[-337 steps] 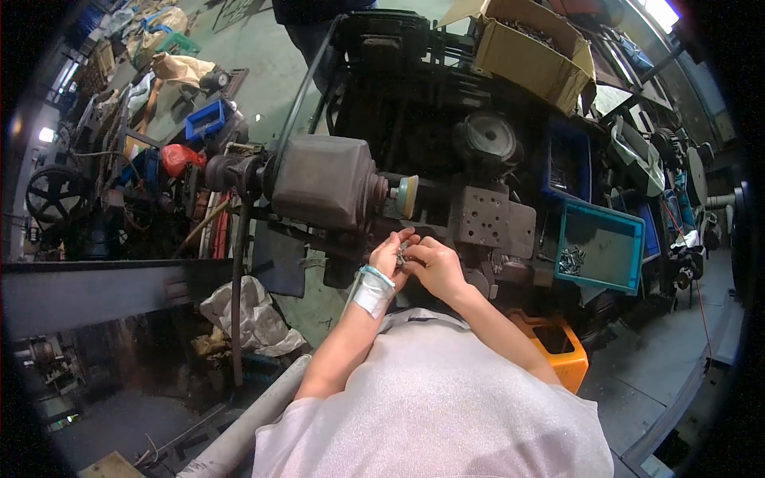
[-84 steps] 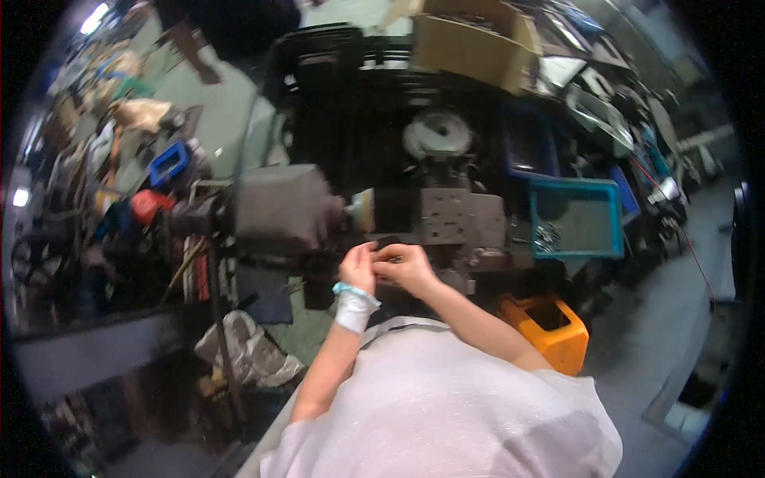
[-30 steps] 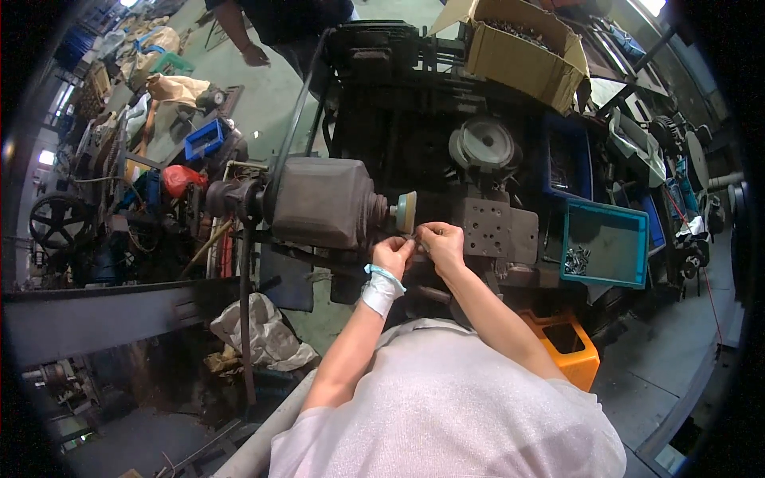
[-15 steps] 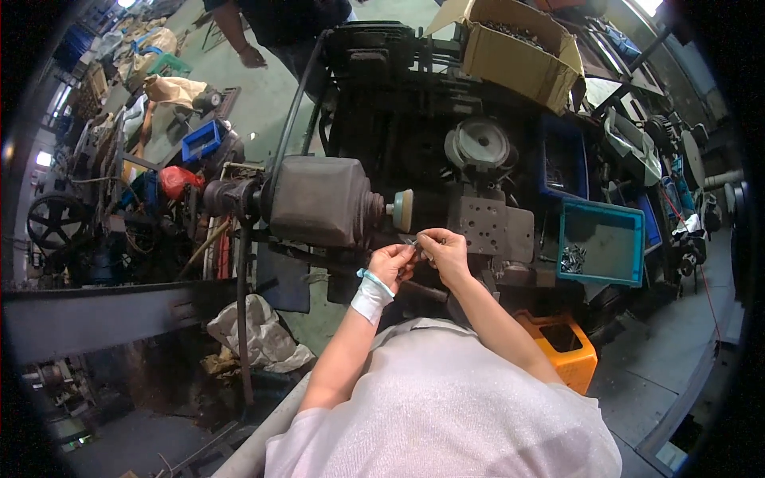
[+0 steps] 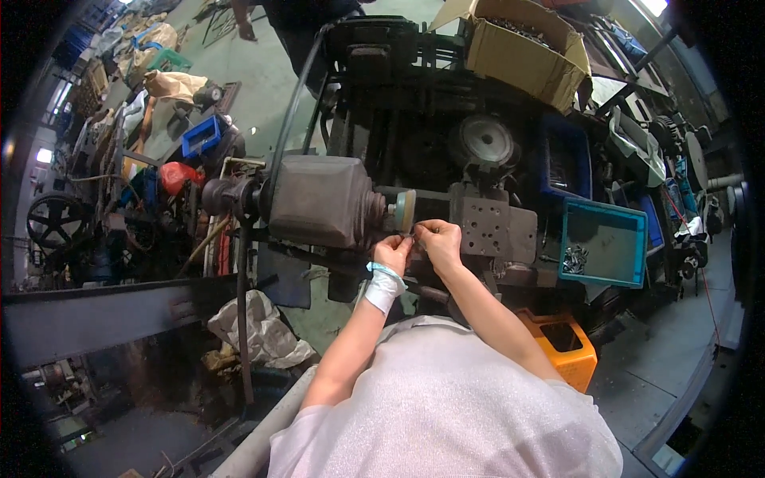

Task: The person deburrs or polishes small metal components using a bench grinder.

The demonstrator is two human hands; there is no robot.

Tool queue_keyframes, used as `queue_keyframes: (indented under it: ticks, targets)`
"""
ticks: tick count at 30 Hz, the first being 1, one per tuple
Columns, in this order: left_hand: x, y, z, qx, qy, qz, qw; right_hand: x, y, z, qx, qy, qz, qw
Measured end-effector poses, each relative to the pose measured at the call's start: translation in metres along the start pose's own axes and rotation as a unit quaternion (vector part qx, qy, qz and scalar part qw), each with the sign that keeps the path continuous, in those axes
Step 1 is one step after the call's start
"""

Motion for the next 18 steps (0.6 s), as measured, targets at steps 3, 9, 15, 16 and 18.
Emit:
queue_keyframes:
  ticks: [3, 9, 15, 16, 18]
  targets:
    - [-0.008, 0.000, 0.003, -0.011, 0.032, 0.027, 0.999, 0.000, 0.001, -0.002, -0.013, -0.010, -0.003, 1.000]
    - [-0.016, -0.005, 0.005, -0.018, 0.043, 0.021, 0.999, 0.003, 0.000, -0.001, -0.011, -0.009, 0.007, 1.000]
    - [-0.015, -0.012, 0.005, 0.021, -0.015, -0.004, 1.000, 0.006, -0.007, -0.001, 0.023, 0.071, 0.019, 0.997]
    - [-0.013, -0.014, 0.008, 0.055, -0.053, -0.015, 0.997, 0.006, -0.012, 0.000, 0.063, 0.113, 0.053, 0.990]
    - [-0.010, -0.022, 0.008, 0.060, -0.142, -0.045, 0.987, 0.009, -0.022, -0.003, 0.132, 0.229, 0.085, 0.961]
Point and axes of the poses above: each hand's wrist, its own y-axis towards the middle knuckle, its own z-axis out of the palm, x = y × z, the point moved 9 cm from there along y, towards the middle knuckle, and after that the axes turned 13 degrees about -y, right-handed, at the moved point
